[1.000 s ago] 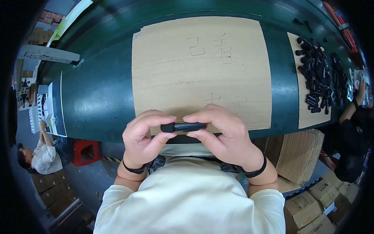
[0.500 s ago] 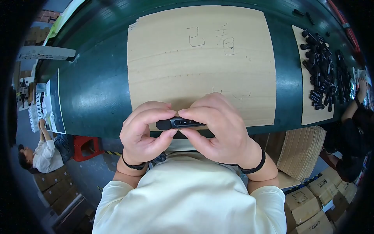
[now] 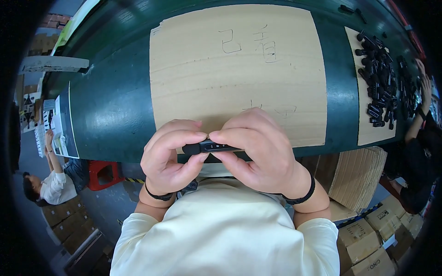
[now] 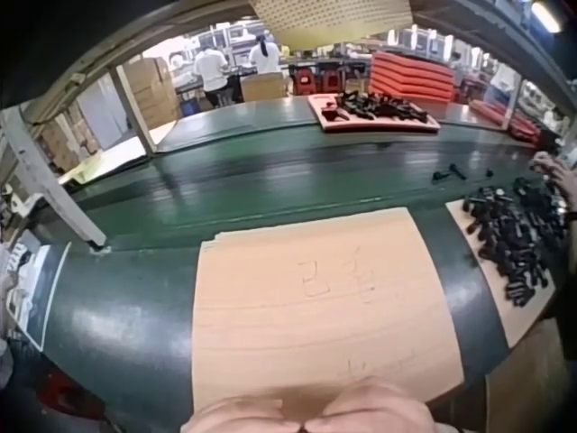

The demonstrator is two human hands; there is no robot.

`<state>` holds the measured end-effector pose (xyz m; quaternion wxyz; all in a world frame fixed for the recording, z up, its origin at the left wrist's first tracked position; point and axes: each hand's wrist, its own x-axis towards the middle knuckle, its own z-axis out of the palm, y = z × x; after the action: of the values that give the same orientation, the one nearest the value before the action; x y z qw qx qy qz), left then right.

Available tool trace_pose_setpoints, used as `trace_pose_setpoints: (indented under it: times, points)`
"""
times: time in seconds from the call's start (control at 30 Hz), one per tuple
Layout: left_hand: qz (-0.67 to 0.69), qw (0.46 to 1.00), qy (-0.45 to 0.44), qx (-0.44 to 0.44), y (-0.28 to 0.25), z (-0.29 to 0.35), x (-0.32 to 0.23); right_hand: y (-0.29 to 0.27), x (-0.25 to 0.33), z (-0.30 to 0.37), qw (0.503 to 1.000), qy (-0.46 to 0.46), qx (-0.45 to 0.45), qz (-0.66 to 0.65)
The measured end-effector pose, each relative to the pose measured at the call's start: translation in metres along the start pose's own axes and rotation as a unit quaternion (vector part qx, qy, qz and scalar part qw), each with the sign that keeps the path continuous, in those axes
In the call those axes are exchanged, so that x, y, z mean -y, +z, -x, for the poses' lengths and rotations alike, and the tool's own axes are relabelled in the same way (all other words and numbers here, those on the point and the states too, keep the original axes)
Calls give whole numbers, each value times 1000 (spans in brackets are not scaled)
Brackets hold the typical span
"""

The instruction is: The person picks up microphones from a tray, turns them over, and places them onto a cardboard sheet. After filling the sheet, the person replaces it with a new one and continues arranging microphones in rows on the new surface.

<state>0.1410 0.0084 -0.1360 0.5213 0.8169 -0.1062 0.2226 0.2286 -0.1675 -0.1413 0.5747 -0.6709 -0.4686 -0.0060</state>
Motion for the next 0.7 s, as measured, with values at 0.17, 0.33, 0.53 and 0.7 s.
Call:
trace_pose_setpoints:
  times: [0.17, 0.33, 0.53, 0.7]
  points:
    - [25, 1000, -12, 6, 1, -2, 2, -2, -3, 0, 1000, -10, 22, -10]
    - [66, 996, -59, 17, 3, 3, 3, -4, 1, 3, 995, 53, 1, -85]
    - [44, 999, 4, 19, 11, -4, 4, -10, 10, -2, 997, 37, -1, -70]
    - [9, 999, 43, 4, 13, -4, 6, -10, 13, 0, 999, 2, 30, 19]
